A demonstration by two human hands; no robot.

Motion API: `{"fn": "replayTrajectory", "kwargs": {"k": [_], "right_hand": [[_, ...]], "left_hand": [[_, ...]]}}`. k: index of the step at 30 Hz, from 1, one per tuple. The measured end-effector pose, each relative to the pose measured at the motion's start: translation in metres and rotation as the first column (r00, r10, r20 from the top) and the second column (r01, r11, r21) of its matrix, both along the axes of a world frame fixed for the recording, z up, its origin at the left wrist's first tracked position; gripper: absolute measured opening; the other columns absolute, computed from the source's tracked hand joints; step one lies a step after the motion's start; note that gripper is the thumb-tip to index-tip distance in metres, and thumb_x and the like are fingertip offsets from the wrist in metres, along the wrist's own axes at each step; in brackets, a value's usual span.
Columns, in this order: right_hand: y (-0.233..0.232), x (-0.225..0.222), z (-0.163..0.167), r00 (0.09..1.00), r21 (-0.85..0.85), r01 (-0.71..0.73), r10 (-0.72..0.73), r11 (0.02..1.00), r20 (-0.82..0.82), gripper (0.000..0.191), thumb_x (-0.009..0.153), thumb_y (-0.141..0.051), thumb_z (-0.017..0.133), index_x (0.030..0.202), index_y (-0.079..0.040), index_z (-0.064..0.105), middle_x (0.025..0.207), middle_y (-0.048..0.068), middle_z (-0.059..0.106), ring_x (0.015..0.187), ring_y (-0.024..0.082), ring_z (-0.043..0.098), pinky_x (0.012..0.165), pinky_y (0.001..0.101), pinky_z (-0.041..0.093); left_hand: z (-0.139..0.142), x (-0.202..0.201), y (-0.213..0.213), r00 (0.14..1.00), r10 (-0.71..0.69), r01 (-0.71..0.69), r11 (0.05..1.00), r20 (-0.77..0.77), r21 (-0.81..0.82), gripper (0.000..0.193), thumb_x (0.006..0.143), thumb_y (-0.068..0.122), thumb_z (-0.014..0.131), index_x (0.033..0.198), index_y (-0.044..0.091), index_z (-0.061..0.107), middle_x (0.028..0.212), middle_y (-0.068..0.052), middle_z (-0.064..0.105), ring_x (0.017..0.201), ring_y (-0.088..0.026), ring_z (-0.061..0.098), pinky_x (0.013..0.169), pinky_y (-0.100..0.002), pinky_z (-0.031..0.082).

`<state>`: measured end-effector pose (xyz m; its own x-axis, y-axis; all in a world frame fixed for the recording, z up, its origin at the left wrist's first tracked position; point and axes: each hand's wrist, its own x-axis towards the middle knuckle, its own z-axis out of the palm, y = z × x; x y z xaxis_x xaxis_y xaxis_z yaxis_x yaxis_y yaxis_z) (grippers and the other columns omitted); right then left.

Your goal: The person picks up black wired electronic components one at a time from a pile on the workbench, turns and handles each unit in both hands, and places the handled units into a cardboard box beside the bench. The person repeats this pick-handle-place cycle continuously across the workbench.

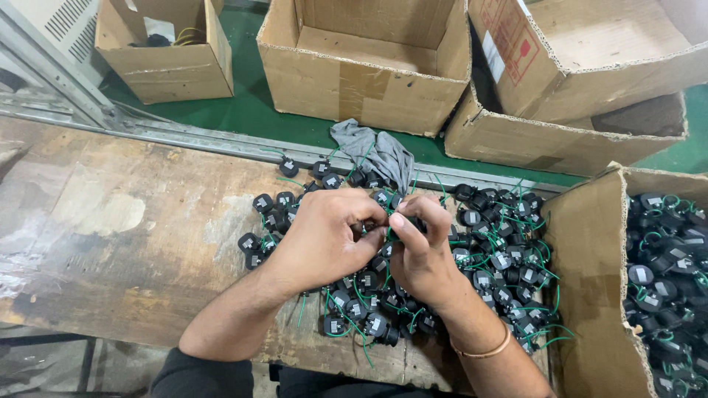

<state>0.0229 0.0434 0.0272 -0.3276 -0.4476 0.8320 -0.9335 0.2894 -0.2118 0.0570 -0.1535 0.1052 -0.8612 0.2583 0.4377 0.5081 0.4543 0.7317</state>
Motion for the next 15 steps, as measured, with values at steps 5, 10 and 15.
{"fn": "replayTrajectory", "kwargs": {"k": [5, 10, 15], "right_hand": [[0.000, -0.003, -0.003, 1.000, 0.017, 0.008, -0.008, 1.000, -0.016, 0.097, 0.072, 0.027, 0.061, 0.151, -0.022, 0.034, 0.130, 0.014, 0.036, 0.111, 0.034, 0.054, 0.096, 0.0485, 0.053], [0.000, -0.002, -0.005, 0.992, 0.053, 0.110, -0.113, 0.992, 0.059, 0.100, 0.064, 0.023, 0.060, 0.152, -0.017, 0.034, 0.132, 0.016, 0.036, 0.115, 0.035, 0.053, 0.098, 0.0466, 0.052], [-0.001, -0.003, 0.005, 0.972, 0.111, 0.221, -0.229, 0.969, 0.061, 0.096, 0.066, 0.022, 0.059, 0.153, -0.010, 0.034, 0.133, 0.018, 0.038, 0.117, 0.039, 0.052, 0.102, 0.0492, 0.047]], "left_hand": [[-0.006, -0.004, 0.000, 0.999, -0.025, 0.022, 0.998, -0.044, -0.065, 0.014, 0.079, 0.007, 0.073, 0.090, 0.002, 0.065, 0.084, -0.012, 0.065, 0.079, -0.033, 0.068, 0.066, -0.043, 0.052], [-0.017, -0.006, 0.013, 0.990, -0.003, -0.012, 0.994, -0.141, -0.108, 0.019, 0.082, 0.000, 0.065, 0.100, 0.000, 0.057, 0.093, -0.018, 0.059, 0.089, -0.043, 0.061, 0.072, -0.052, 0.047], [-0.015, -0.011, 0.013, 0.988, -0.095, 0.089, 0.994, -0.120, -0.061, 0.017, 0.087, -0.002, 0.061, 0.102, 0.000, 0.054, 0.098, -0.018, 0.061, 0.092, -0.043, 0.061, 0.074, -0.050, 0.048]]}}
